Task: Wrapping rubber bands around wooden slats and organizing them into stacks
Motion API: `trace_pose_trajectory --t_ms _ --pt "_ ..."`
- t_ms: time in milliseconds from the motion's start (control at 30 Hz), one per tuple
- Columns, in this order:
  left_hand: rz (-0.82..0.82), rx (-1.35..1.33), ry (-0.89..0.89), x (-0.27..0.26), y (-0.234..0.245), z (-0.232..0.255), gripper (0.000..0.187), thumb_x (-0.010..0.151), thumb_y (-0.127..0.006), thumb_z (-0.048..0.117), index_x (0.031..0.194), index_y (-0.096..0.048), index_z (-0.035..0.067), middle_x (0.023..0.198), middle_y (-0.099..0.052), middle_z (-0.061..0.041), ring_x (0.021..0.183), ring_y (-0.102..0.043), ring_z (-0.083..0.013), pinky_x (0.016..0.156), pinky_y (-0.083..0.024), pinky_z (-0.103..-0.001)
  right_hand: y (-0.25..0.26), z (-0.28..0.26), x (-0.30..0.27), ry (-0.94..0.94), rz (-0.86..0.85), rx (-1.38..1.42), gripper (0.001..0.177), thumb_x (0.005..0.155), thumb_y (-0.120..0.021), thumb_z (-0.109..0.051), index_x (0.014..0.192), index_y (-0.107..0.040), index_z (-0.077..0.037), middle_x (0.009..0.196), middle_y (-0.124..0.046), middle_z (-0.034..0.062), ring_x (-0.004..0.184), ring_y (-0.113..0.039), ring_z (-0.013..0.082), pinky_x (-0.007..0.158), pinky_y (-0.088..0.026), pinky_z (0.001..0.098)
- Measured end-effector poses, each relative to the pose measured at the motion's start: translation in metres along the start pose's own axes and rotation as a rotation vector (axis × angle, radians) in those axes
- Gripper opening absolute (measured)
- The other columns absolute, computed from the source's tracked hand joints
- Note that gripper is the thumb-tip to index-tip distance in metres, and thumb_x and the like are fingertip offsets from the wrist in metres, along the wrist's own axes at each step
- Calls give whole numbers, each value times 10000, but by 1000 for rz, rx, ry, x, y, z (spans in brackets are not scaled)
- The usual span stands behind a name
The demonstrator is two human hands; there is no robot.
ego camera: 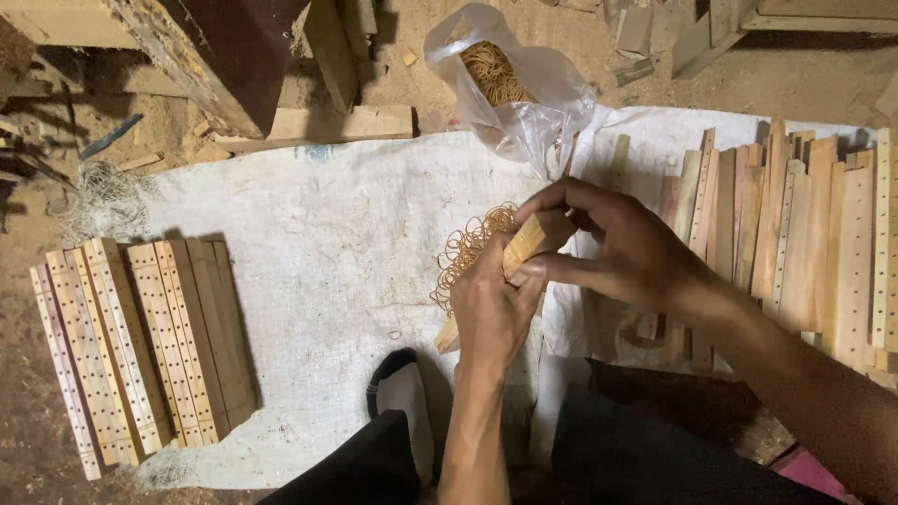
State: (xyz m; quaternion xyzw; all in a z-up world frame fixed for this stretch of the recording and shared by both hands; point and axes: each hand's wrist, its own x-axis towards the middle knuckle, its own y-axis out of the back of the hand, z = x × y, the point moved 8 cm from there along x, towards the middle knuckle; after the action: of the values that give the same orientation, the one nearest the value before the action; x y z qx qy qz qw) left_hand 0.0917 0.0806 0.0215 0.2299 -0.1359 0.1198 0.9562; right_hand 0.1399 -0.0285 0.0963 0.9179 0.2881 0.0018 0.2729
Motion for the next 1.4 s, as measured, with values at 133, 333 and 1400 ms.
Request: trace_pose_trajectory --t_ms 133,333,1400 --pt "-167 -265 153 5 4 4 273 890 -715 203 1049 -544 62 732 -643 -70 513 -541 -138 419 -466 -278 -7 26 1 -146 -31 219 406 785 -785 -101 1172 -662 -81 943 -700 45 853 -680 177 778 -579 324" --pt "-46 -821 316 2 8 -21 266 1050 -440 224 1263 -486 73 957 -611 -81 864 -608 -207 806 -540 -366 -26 32 1 61 -59 209 656 803 -785 -95 1396 -515 -25 1190 -639 197 1093 -626 348 905 -557 504" --pt "-257 -497 189 -19 -25 -27 332 869 -640 -21 1185 -558 38 1021 -672 -196 997 -644 -327 882 -518 -496 -1 -6 -10 384 262 -62 396 818 -837 -92 1180 -684 -44 782 -586 94 637 -618 231 678 -527 371"
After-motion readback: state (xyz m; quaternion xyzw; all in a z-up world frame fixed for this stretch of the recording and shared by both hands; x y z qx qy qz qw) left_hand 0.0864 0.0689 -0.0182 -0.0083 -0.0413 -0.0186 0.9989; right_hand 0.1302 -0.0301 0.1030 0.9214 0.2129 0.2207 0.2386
